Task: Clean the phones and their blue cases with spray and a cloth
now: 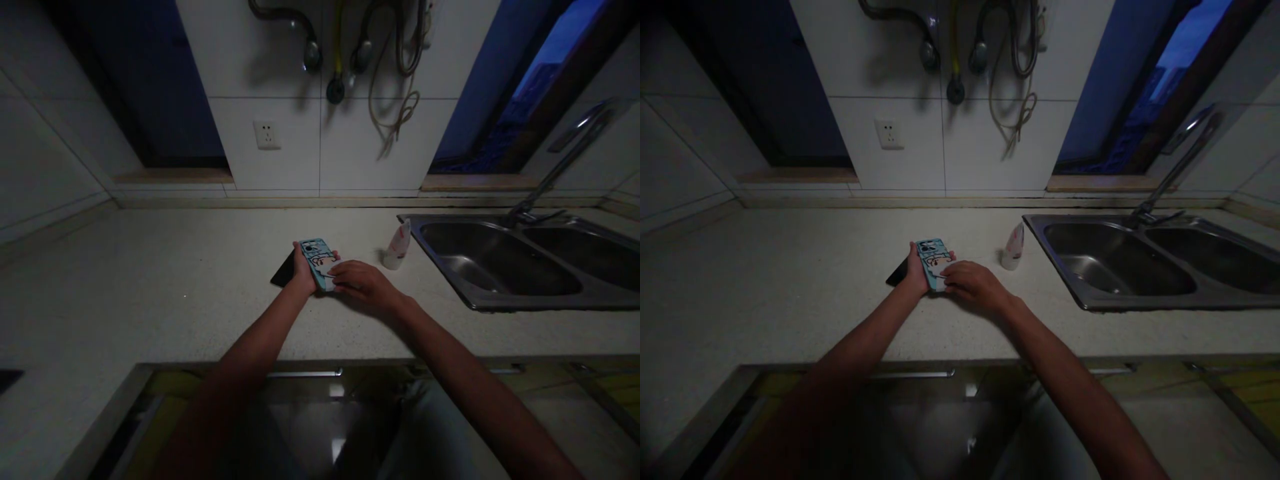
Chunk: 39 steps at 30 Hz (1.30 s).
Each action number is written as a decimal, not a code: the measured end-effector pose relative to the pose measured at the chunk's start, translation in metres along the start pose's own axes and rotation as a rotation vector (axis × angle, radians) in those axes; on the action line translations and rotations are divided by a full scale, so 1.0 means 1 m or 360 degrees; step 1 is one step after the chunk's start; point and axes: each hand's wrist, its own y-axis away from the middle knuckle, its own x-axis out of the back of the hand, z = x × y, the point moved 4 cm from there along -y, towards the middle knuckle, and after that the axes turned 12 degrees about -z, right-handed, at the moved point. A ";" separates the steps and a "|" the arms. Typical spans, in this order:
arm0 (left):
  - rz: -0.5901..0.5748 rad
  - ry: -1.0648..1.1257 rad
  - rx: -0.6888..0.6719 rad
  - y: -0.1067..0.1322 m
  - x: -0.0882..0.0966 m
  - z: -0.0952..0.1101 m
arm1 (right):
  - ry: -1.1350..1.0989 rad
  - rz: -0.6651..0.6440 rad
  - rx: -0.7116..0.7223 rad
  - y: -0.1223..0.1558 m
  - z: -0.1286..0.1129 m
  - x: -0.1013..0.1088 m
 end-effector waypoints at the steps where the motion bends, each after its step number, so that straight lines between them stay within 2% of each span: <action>1: 0.0003 -0.0009 0.0003 0.000 -0.001 -0.001 | 0.0007 0.0004 0.0008 -0.001 -0.002 -0.001; 9: -0.0022 -0.0054 0.0076 -0.006 0.001 -0.010 | -0.0058 0.0058 0.0062 -0.004 -0.014 -0.007; 12: -0.0020 -0.0085 0.0112 -0.009 0.001 -0.014 | -0.0048 0.0072 0.0000 -0.006 -0.016 -0.010; 16: -0.0017 -0.0151 0.0038 -0.005 -0.005 -0.018 | -0.0004 0.0178 -0.0168 -0.007 -0.013 -0.010; 22: -0.0258 -0.0147 -0.0069 0.008 -0.021 -0.027 | 0.0006 0.0390 -0.0436 -0.004 -0.004 -0.003; 30: -0.0492 -0.0231 0.0264 0.014 -0.026 -0.039 | -0.0009 0.0685 -0.0656 -0.007 0.004 0.005; 39: -0.0395 -0.0366 0.0247 0.010 -0.020 -0.046 | -0.0166 0.0866 -0.0741 -0.016 0.019 0.011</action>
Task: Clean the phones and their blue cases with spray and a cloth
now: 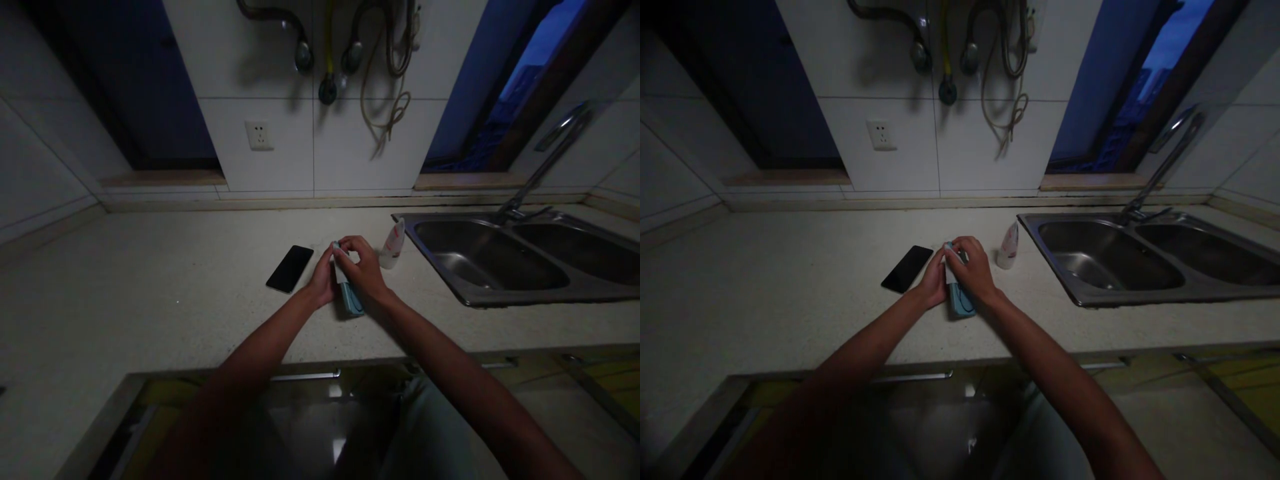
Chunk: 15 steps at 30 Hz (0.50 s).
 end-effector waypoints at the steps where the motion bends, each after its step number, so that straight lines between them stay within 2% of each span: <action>1: 0.0008 0.0001 0.0018 0.000 0.000 0.000 | -0.0008 0.0017 -0.0014 -0.002 0.002 0.001; 6: 0.0016 0.0009 0.0125 -0.001 0.003 -0.001 | -0.0029 0.0042 -0.0101 -0.005 0.014 0.005; 11: -0.0010 0.0062 0.0074 -0.004 0.006 0.000 | 0.0004 0.0044 -0.0108 -0.004 0.017 0.008; 15: 0.0006 0.0140 -0.0073 -0.006 0.006 0.005 | 0.0081 0.0096 -0.0118 -0.004 0.022 0.014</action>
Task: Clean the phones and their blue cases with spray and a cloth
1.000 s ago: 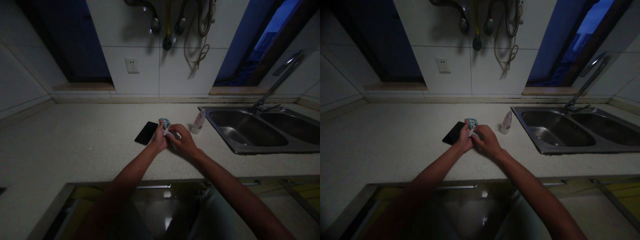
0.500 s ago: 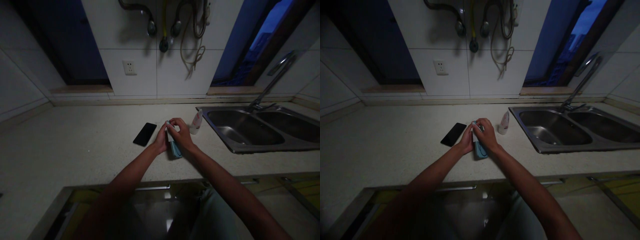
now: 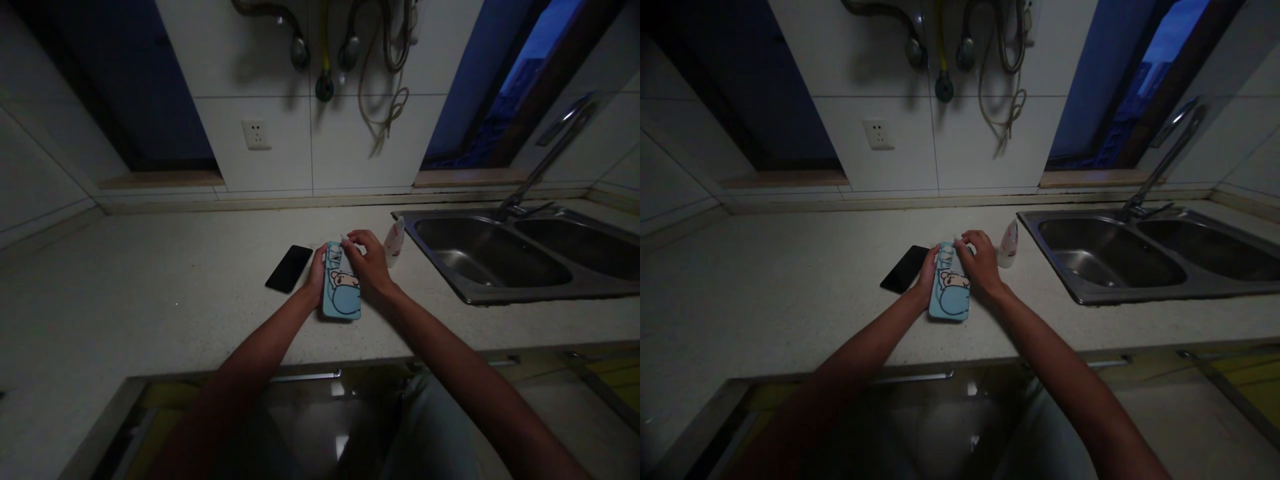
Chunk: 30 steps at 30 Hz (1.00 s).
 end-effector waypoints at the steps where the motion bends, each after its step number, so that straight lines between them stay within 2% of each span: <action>1: 0.0009 0.0010 -0.0040 -0.001 0.000 0.002 | 0.0022 0.0016 0.0002 0.000 0.002 0.002; 6: 0.0118 0.0054 -0.0070 0.002 -0.002 0.009 | 0.0050 0.0062 -0.0020 0.000 0.013 0.010; 9: 0.0106 0.0063 -0.0012 0.005 -0.004 0.011 | 0.0022 0.0074 -0.0039 0.001 0.017 0.013; 14: 0.0149 0.0058 -0.0036 0.007 -0.001 0.012 | -0.0002 0.0075 -0.0096 0.002 0.018 0.013; 22: 0.0228 0.0131 -0.0145 0.001 0.006 0.014 | -0.0105 -0.0228 -0.0145 0.009 0.012 -0.001; 30: 0.0362 0.0148 -0.0310 0.004 0.014 0.024 | 0.0036 -0.0476 -0.0085 0.021 -0.007 -0.003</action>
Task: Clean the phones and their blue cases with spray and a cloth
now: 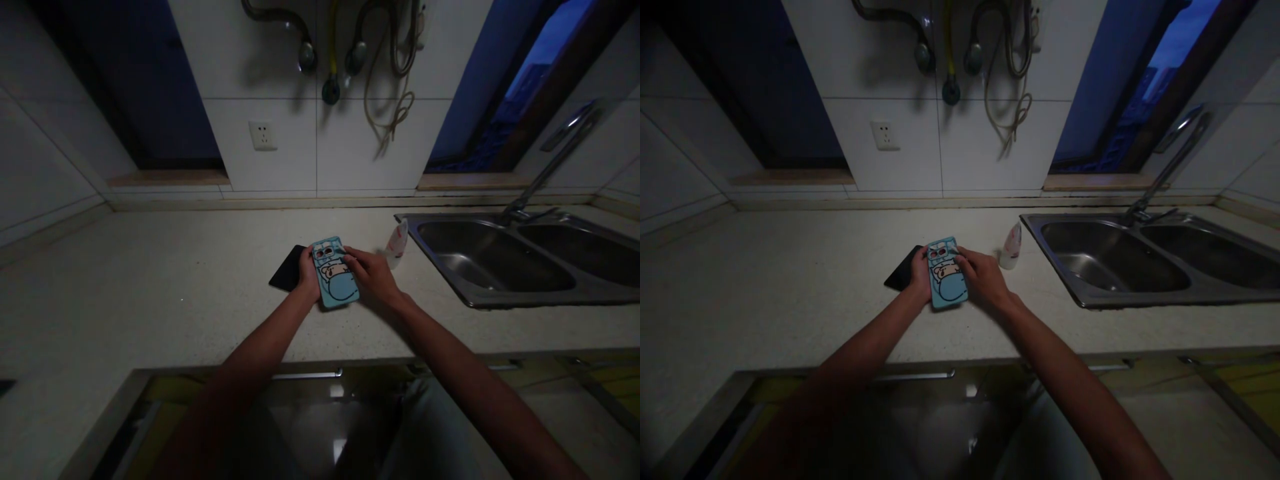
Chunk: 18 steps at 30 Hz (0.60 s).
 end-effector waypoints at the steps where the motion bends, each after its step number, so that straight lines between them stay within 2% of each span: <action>1: 0.0017 0.0004 -0.0023 0.000 0.001 0.001 | 0.0016 -0.0015 0.0026 0.001 -0.002 0.000; 9: 0.0049 -0.0007 -0.0023 -0.001 0.001 0.003 | 0.0073 0.0038 0.0124 0.003 -0.008 0.007; 15: -0.0047 -0.0028 0.0007 0.002 -0.006 0.002 | 0.0161 0.0306 0.0140 0.004 -0.009 0.017; 18: -0.0057 -0.0082 0.0000 0.003 -0.009 0.000 | 0.0188 0.0299 0.0142 0.003 -0.008 0.017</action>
